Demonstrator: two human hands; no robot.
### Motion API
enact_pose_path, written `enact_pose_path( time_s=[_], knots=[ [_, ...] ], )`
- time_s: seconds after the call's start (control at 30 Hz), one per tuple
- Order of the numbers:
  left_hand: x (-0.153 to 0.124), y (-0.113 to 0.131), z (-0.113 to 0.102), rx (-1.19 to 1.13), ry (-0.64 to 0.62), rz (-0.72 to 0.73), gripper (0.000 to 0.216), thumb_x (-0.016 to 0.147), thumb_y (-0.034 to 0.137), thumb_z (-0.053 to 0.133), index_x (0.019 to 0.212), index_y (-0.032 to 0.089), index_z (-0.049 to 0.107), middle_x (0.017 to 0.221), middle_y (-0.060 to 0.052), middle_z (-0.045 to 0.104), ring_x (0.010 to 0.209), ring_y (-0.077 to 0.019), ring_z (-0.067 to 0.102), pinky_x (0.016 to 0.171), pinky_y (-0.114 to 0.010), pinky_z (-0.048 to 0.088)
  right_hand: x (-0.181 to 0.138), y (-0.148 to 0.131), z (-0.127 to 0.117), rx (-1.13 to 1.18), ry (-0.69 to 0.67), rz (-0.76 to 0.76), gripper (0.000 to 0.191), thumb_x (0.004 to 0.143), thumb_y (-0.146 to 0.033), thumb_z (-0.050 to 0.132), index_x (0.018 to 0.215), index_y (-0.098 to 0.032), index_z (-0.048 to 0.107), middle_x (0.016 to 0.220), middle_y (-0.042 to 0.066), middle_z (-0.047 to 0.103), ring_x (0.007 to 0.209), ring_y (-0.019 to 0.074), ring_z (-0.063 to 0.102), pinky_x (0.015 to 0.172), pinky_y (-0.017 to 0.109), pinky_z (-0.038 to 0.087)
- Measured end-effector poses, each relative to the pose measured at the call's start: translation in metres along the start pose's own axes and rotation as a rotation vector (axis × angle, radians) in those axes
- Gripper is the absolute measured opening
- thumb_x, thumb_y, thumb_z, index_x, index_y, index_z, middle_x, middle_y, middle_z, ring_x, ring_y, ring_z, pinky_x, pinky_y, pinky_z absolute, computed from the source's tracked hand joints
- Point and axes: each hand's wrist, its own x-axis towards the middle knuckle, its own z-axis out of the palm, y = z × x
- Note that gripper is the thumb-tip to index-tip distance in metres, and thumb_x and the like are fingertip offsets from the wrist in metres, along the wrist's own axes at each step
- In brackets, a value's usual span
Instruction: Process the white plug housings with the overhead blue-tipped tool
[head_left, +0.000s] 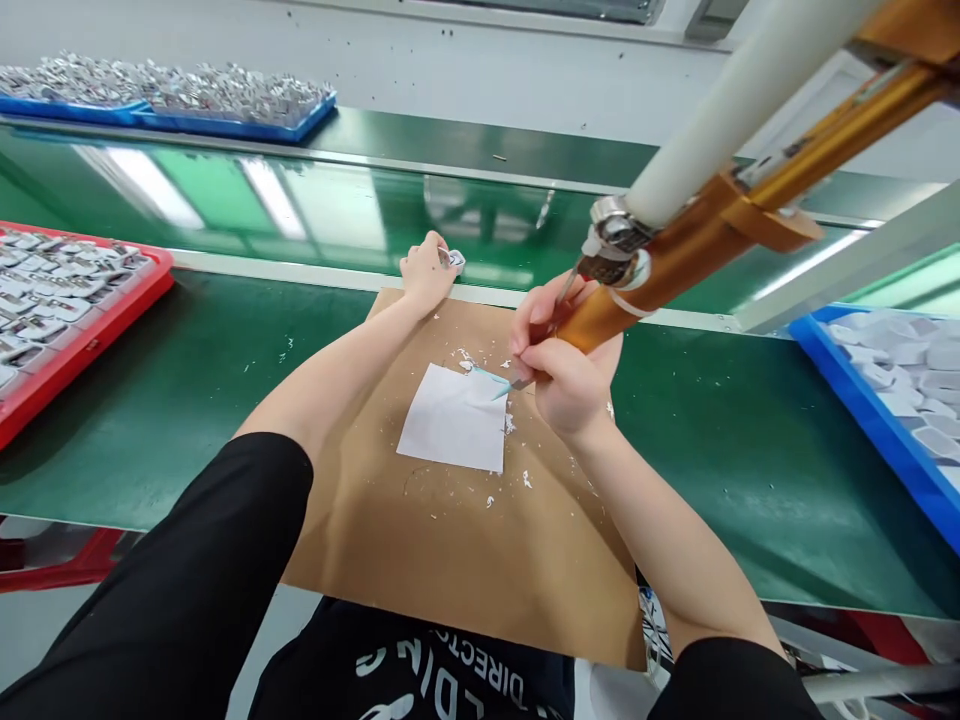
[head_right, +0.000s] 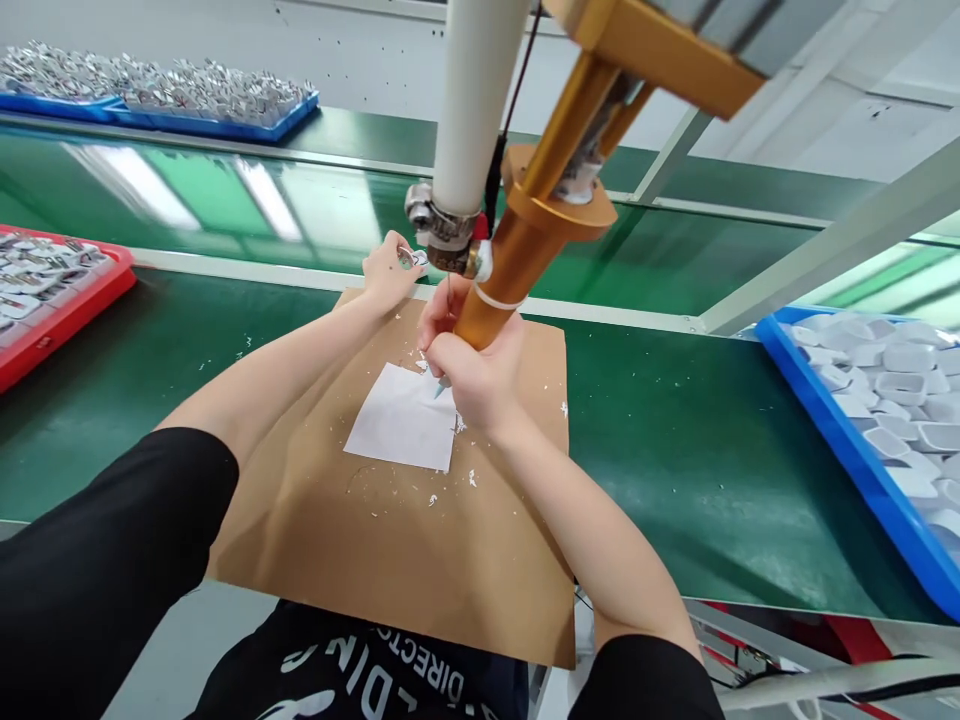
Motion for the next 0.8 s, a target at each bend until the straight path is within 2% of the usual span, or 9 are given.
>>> enact_pose_path(
  time_s=[0.1, 0.2, 0.27, 0.33, 0.4, 0.47, 0.53, 0.63, 0.8],
  knots=[
    [0.002, -0.006, -0.008, 0.035, 0.044, -0.015, 0.035, 0.074, 0.009, 0.064, 0.105, 0.020, 0.050, 0.108, -0.009, 0.061, 0.113, -0.0280, 0.049, 0.102, -0.048, 0.031, -0.001, 0.000, 0.000, -0.022, -0.002, 0.016, 0.019, 0.053, -0.005, 0.048, 0.065, -0.020, 0.049, 0.054, -0.006, 0.050, 0.040, 0.0060, 0.037, 0.035, 0.022, 0.026],
    [-0.031, 0.002, -0.029, -0.061, 0.089, 0.142, 0.033, 0.080, 0.011, 0.060, 0.110, 0.021, 0.051, 0.119, -0.009, 0.058, 0.120, -0.0239, 0.046, 0.104, -0.040, 0.033, -0.001, 0.000, 0.000, -0.050, -0.002, 0.025, 0.017, 0.053, -0.008, 0.047, 0.064, -0.021, 0.048, 0.054, -0.006, 0.048, 0.041, 0.0067, 0.037, 0.036, 0.022, 0.027],
    [-0.066, 0.009, -0.042, -0.138, 0.033, 0.249, 0.015, 0.086, 0.015, 0.053, 0.099, 0.020, 0.055, 0.112, -0.006, 0.061, 0.114, -0.0202, 0.051, 0.102, -0.036, 0.037, 0.000, 0.000, 0.000, -0.065, -0.010, 0.026, 0.017, 0.053, -0.008, 0.047, 0.064, -0.021, 0.047, 0.053, -0.006, 0.047, 0.042, 0.0068, 0.037, 0.037, 0.023, 0.027],
    [-0.101, 0.014, -0.052, -0.184, -0.062, 0.287, 0.005, 0.089, 0.020, 0.051, 0.089, 0.019, 0.056, 0.101, -0.004, 0.064, 0.101, -0.0181, 0.057, 0.093, -0.034, 0.042, 0.001, 0.000, -0.001, -0.064, -0.018, 0.023, 0.018, 0.053, -0.007, 0.047, 0.064, -0.021, 0.046, 0.053, -0.006, 0.047, 0.042, 0.0068, 0.036, 0.038, 0.023, 0.026],
    [-0.126, 0.015, -0.056, -0.231, -0.142, 0.353, 0.014, 0.090, 0.026, 0.052, 0.078, 0.019, 0.056, 0.089, -0.003, 0.065, 0.089, -0.0170, 0.059, 0.088, -0.034, 0.044, 0.002, 0.000, -0.003, -0.060, -0.010, 0.028, 0.019, 0.054, -0.007, 0.048, 0.066, -0.021, 0.046, 0.053, -0.006, 0.047, 0.041, 0.0069, 0.036, 0.038, 0.023, 0.027],
    [-0.139, 0.015, -0.057, -0.273, -0.200, 0.394, 0.022, 0.090, 0.031, 0.053, 0.071, 0.019, 0.056, 0.080, -0.002, 0.065, 0.081, -0.0161, 0.060, 0.083, -0.032, 0.046, 0.003, 0.001, -0.005, -0.062, 0.004, 0.025, 0.020, 0.055, -0.007, 0.049, 0.068, -0.021, 0.047, 0.053, -0.006, 0.047, 0.041, 0.0070, 0.036, 0.039, 0.024, 0.027],
    [-0.141, 0.015, -0.056, -0.302, -0.258, 0.361, 0.026, 0.090, 0.033, 0.052, 0.069, 0.019, 0.057, 0.075, -0.002, 0.065, 0.076, -0.0148, 0.060, 0.076, -0.030, 0.047, 0.004, 0.002, -0.007, -0.069, 0.018, 0.020, 0.020, 0.055, -0.006, 0.049, 0.068, -0.021, 0.047, 0.053, -0.006, 0.047, 0.041, 0.0069, 0.036, 0.039, 0.024, 0.026],
    [-0.139, 0.015, -0.055, -0.323, -0.328, 0.221, 0.030, 0.090, 0.036, 0.052, 0.069, 0.017, 0.060, 0.072, -0.002, 0.065, 0.069, -0.0134, 0.061, 0.068, -0.026, 0.047, 0.004, 0.004, -0.009, -0.063, 0.028, 0.017, 0.017, 0.056, -0.006, 0.049, 0.066, -0.020, 0.047, 0.054, -0.005, 0.047, 0.041, 0.0060, 0.036, 0.040, 0.024, 0.026],
    [-0.139, 0.016, -0.057, -0.367, -0.375, 0.095, 0.035, 0.088, 0.040, 0.052, 0.062, 0.016, 0.056, 0.064, -0.001, 0.062, 0.064, -0.0126, 0.060, 0.063, -0.024, 0.045, 0.005, 0.005, -0.008, -0.027, 0.002, 0.021, 0.017, 0.056, -0.006, 0.048, 0.063, -0.021, 0.047, 0.054, -0.005, 0.046, 0.040, 0.0059, 0.033, 0.039, 0.024, 0.023]
  ],
)
